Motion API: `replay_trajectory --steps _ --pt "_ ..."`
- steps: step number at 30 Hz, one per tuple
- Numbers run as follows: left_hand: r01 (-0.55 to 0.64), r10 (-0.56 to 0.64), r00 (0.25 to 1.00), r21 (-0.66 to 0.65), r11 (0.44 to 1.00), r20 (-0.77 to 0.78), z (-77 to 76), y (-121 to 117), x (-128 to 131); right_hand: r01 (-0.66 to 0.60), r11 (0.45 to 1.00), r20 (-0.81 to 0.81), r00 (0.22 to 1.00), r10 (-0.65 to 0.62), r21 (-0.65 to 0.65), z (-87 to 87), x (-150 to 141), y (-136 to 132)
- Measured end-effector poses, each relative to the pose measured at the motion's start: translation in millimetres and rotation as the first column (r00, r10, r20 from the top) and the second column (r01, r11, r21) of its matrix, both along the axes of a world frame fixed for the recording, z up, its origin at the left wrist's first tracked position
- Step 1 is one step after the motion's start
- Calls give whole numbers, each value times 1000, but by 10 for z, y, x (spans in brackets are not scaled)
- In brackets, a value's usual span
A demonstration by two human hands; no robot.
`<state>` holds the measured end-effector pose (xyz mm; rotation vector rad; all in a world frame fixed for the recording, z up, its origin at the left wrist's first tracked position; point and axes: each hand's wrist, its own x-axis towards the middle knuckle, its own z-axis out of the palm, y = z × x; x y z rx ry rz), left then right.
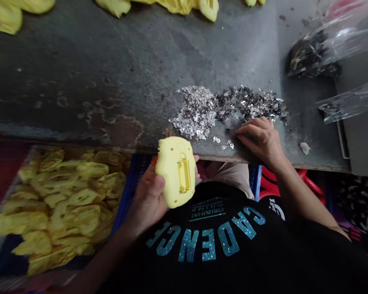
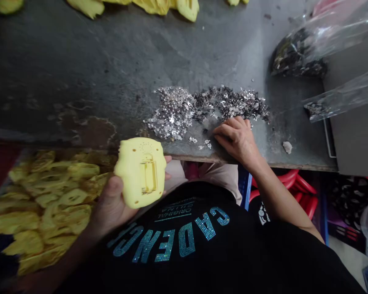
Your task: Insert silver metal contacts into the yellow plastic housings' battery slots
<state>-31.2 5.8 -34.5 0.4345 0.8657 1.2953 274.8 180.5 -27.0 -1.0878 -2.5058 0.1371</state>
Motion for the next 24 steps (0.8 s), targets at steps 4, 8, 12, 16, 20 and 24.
replay_trajectory --steps 4,8,12,16,20,24 --pt "21 -20 999 7 1000 -37 18 33 32 94 995 -26 995 -95 -40 22 167 -93" --pt "-3 4 998 6 1000 -57 63 52 99 51 999 -18 999 -51 19 -40 7 -57" --pt "11 -11 996 -8 1000 -90 78 21 140 -50 996 63 997 45 79 -74 -213 85" --pt "32 -31 997 13 999 -69 104 -9 150 -66 993 152 987 51 93 -67 -171 162" --pt "37 -35 996 21 999 -77 97 -24 145 21 995 143 989 -35 99 -78 40 46" --pt "39 -40 996 -12 999 -75 58 -29 168 69 997 62 996 -71 41 -117 112 -36"
